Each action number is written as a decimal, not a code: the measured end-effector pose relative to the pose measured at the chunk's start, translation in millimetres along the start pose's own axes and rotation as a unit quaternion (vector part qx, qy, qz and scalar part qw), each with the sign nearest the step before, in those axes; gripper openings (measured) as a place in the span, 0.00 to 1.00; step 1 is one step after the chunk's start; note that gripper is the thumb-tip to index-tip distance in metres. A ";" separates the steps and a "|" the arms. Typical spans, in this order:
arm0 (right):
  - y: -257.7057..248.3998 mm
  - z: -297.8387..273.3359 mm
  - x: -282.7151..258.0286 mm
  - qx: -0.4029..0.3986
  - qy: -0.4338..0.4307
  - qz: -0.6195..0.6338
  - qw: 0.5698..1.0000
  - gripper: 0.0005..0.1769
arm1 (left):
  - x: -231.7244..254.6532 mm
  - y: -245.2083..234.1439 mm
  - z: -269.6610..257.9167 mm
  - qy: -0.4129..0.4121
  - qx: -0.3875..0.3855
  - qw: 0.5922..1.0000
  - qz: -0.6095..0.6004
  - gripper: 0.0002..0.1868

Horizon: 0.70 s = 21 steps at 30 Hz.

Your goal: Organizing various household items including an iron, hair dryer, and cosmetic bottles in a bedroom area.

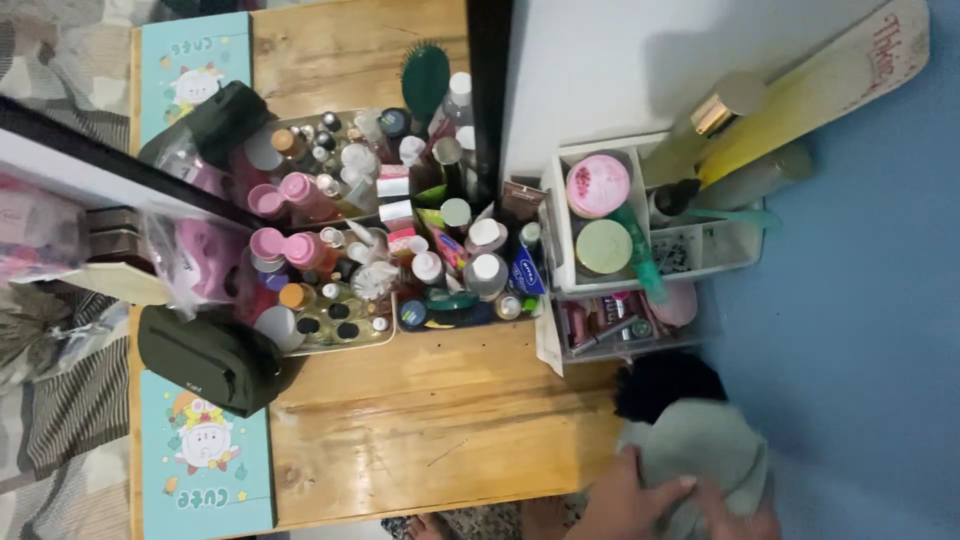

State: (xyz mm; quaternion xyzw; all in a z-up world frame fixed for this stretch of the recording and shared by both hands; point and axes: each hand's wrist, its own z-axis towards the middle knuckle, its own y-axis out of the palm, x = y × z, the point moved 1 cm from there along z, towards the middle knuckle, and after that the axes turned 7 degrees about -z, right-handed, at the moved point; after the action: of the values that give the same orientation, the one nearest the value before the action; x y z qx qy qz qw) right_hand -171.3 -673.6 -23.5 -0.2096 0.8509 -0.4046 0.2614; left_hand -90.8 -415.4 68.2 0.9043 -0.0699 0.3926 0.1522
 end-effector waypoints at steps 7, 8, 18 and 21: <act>-2.5 -15.2 -170.5 0.102 -0.060 -0.319 0.940 0.25 | 30.3 29.3 47.9 0.060 0.146 0.983 -0.096 0.29; 16.2 -5.6 -164.2 0.101 -0.060 -0.318 0.941 0.25 | 12.3 29.7 65.3 0.060 0.147 0.983 -0.095 0.29; 26.9 -3.2 -136.9 0.073 -0.238 -0.109 0.962 0.41 | -11.5 20.0 82.8 0.098 0.089 0.991 -0.004 0.18; 8.8 -20.4 -127.3 0.093 -0.158 -0.039 0.982 0.37 | -7.3 19.1 68.7 0.136 0.123 0.983 -0.008 0.16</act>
State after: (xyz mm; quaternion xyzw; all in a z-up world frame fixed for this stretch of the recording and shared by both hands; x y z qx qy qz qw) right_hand -86.4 -584.3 15.5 -0.2789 0.7485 -0.4538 0.3951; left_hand -53.1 -456.0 22.7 0.8550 0.0071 0.5161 0.0511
